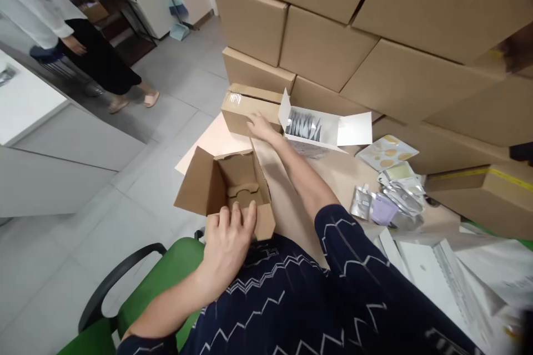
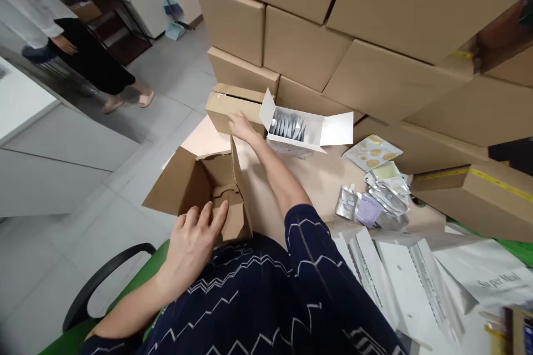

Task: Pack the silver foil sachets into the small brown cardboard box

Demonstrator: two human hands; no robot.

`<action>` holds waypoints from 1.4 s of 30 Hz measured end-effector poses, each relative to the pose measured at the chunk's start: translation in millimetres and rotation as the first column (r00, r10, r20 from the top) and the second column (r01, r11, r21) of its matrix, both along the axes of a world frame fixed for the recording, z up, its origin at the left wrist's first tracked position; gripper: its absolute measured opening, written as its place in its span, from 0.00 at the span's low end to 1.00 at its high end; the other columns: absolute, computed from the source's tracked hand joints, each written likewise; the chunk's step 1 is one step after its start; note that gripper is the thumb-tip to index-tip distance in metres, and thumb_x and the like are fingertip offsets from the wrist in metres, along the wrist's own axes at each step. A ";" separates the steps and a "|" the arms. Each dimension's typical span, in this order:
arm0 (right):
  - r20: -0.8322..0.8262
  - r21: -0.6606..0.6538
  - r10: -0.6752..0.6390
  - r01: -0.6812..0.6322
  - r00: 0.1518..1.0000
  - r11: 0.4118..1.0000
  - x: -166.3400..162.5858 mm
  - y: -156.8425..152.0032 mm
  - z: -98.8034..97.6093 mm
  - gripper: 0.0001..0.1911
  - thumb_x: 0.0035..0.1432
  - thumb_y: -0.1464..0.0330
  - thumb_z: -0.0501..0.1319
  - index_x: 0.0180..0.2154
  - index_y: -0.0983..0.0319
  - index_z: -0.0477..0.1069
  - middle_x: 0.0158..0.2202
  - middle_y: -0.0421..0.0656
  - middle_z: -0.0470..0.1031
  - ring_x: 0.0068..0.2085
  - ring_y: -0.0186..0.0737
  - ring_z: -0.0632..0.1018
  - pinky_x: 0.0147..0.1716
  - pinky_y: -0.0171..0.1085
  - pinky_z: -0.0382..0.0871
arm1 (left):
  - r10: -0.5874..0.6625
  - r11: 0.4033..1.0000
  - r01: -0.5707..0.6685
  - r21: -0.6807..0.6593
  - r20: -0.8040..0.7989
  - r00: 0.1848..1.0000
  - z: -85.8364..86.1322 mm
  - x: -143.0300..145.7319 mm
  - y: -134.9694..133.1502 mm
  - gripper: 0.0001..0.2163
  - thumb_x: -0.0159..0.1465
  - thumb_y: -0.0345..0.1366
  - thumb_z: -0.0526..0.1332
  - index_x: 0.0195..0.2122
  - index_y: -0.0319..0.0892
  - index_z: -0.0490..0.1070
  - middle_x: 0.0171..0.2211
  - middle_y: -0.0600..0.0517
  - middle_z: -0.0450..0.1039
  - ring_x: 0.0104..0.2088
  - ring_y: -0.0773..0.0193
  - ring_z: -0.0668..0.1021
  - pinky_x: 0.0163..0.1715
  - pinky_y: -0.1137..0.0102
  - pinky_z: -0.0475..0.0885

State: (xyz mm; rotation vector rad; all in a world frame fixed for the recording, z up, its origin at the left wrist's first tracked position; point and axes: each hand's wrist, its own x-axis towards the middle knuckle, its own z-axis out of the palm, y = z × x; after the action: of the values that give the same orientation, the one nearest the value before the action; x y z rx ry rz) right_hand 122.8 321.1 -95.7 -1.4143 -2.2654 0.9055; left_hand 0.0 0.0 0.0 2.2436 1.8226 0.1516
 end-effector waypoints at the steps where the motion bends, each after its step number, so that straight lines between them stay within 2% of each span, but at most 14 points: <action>1: -0.117 -0.050 0.070 -0.076 0.991 0.996 6.8 -14.0 12.0 0.26 0.72 0.64 0.46 0.67 0.64 0.63 0.68 0.51 0.61 0.68 0.44 0.63 0.68 0.46 0.50 | -0.021 0.999 0.020 -0.036 -0.015 1.000 1.1 6.6 0.6 0.27 0.66 0.26 0.51 0.64 0.52 0.67 0.52 0.35 0.74 0.45 0.43 0.77 0.39 0.50 0.67; 4: -0.324 -0.135 0.167 -0.220 0.931 0.966 42.4 -65.5 49.9 0.31 0.72 0.52 0.43 0.66 0.61 0.64 0.67 0.49 0.64 0.67 0.45 0.64 0.67 0.48 0.53 | -0.151 0.981 0.138 -0.136 -0.088 0.985 1.6 17.1 5.5 0.27 0.65 0.24 0.50 0.65 0.48 0.66 0.44 0.36 0.77 0.40 0.46 0.77 0.37 0.53 0.68; 7: -0.226 -0.141 0.188 -0.222 0.956 0.965 80.1 -121.1 70.4 0.33 0.65 0.51 0.58 0.67 0.55 0.62 0.73 0.47 0.50 0.71 0.52 0.54 0.68 0.52 0.50 | -0.350 0.918 0.306 -0.253 -0.152 0.924 -9.3 17.1 10.7 0.29 0.64 0.23 0.52 0.66 0.48 0.64 0.41 0.40 0.77 0.39 0.48 0.78 0.40 0.54 0.69; 9: -0.124 -0.173 0.183 -0.203 0.975 0.964 92.3 -153.7 66.8 0.35 0.61 0.59 0.64 0.67 0.55 0.61 0.74 0.48 0.43 0.72 0.55 0.51 0.68 0.53 0.50 | -0.445 0.872 0.380 -0.309 -0.177 0.878 -22.3 11.4 11.3 0.30 0.64 0.22 0.52 0.66 0.51 0.63 0.41 0.43 0.78 0.40 0.50 0.79 0.46 0.53 0.69; 12: -0.048 -0.172 0.117 -0.124 0.992 0.977 88.8 -190.1 45.3 0.33 0.61 0.72 0.59 0.68 0.62 0.60 0.74 0.53 0.41 0.71 0.53 0.54 0.68 0.51 0.54 | -0.465 0.869 0.380 -0.318 -0.260 0.846 -41.7 -6.4 6.8 0.31 0.65 0.21 0.50 0.65 0.57 0.64 0.45 0.44 0.78 0.45 0.51 0.79 0.54 0.47 0.66; 17: 0.007 -0.153 0.019 -0.018 1.000 0.988 70.1 -227.3 26.8 0.25 0.64 0.75 0.54 0.63 0.69 0.63 0.62 0.59 0.66 0.61 0.49 0.71 0.62 0.49 0.64 | -0.263 0.962 0.209 -0.178 -0.372 0.890 -61.7 -50.4 0.2 0.29 0.63 0.21 0.49 0.61 0.51 0.72 0.55 0.39 0.75 0.59 0.38 0.71 0.58 0.35 0.58; 19: 0.021 -0.182 0.003 0.001 1.000 0.983 70.9 -238.3 32.6 0.24 0.65 0.69 0.57 0.61 0.69 0.64 0.58 0.59 0.71 0.58 0.51 0.74 0.59 0.50 0.67 | -0.200 0.976 0.162 -0.144 -0.309 0.930 -70.6 -69.4 4.3 0.27 0.63 0.22 0.50 0.58 0.48 0.74 0.58 0.38 0.73 0.62 0.38 0.69 0.61 0.35 0.56; 22: 0.021 -0.219 0.037 -0.031 0.999 0.975 81.2 -253.4 45.4 0.27 0.66 0.64 0.59 0.61 0.71 0.63 0.59 0.61 0.69 0.60 0.54 0.73 0.60 0.50 0.66 | -0.197 0.961 0.194 -0.197 0.005 0.980 -87.0 -92.1 16.2 0.26 0.65 0.25 0.47 0.56 0.49 0.76 0.58 0.44 0.74 0.63 0.48 0.71 0.64 0.42 0.59; 24: 0.022 -0.238 0.066 -0.059 0.998 0.969 90.0 -264.3 50.9 0.30 0.67 0.62 0.59 0.63 0.73 0.60 0.62 0.62 0.66 0.62 0.54 0.70 0.62 0.50 0.64 | -0.178 0.950 0.226 -0.215 0.222 0.959 -96.9 -96.2 23.0 0.24 0.69 0.30 0.44 0.58 0.50 0.73 0.58 0.48 0.75 0.63 0.54 0.70 0.66 0.48 0.59; 26: 0.054 -0.256 0.084 -0.067 0.995 0.964 97.0 -275.7 51.4 0.32 0.66 0.62 0.59 0.65 0.72 0.58 0.65 0.62 0.63 0.64 0.55 0.69 0.62 0.49 0.64 | -0.109 0.972 0.158 -0.173 0.266 0.958 -104.1 -88.4 25.6 0.21 0.72 0.40 0.46 0.59 0.49 0.72 0.60 0.48 0.73 0.66 0.50 0.66 0.68 0.42 0.52; 32: 0.266 -0.242 -0.008 0.075 0.964 0.967 98.4 -290.4 21.0 0.29 0.63 0.58 0.63 0.61 0.61 0.63 0.65 0.56 0.58 0.49 0.52 0.80 0.48 0.49 0.75 | -0.385 0.918 0.396 -0.027 0.185 0.904 -114.4 -41.2 22.2 0.28 0.63 0.60 0.59 0.58 0.51 0.73 0.56 0.45 0.76 0.67 0.40 0.63 0.66 0.34 0.31; 37: 0.321 -0.198 -0.106 0.176 0.941 0.964 94.9 -280.3 -18.2 0.35 0.63 0.55 0.63 0.65 0.64 0.59 0.57 0.59 0.66 0.49 0.53 0.79 0.44 0.49 0.75 | -0.374 0.927 0.374 0.031 0.020 0.927 -121.9 -14.3 20.5 0.21 0.66 0.54 0.59 0.50 0.45 0.78 0.39 0.43 0.81 0.59 0.37 0.71 0.64 0.31 0.38; 39: 0.226 -0.251 -0.084 0.141 0.971 0.958 102.7 -269.4 -18.9 0.32 0.63 0.59 0.64 0.63 0.65 0.62 0.56 0.58 0.69 0.48 0.51 0.79 0.45 0.47 0.75 | -0.336 0.941 0.336 0.037 -0.011 0.942 -125.7 -5.4 19.7 0.18 0.69 0.48 0.57 0.48 0.42 0.79 0.35 0.43 0.81 0.53 0.41 0.75 0.64 0.33 0.44; 42: -0.088 -0.355 -0.060 0.025 0.994 0.934 131.8 -232.5 6.2 0.16 0.63 0.63 0.62 0.49 0.63 0.75 0.45 0.49 0.78 0.39 0.40 0.80 0.41 0.40 0.75 | -0.346 0.938 0.346 0.010 0.003 0.938 -130.0 -1.9 21.5 0.14 0.71 0.41 0.54 0.45 0.43 0.79 0.32 0.45 0.80 0.47 0.47 0.76 0.63 0.35 0.48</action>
State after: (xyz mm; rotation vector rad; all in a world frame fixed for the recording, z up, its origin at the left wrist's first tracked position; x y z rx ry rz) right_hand 254.6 88.7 -89.5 -1.5158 -2.0628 1.3915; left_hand -1.9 21.5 -130.0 2.5225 1.3940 0.1000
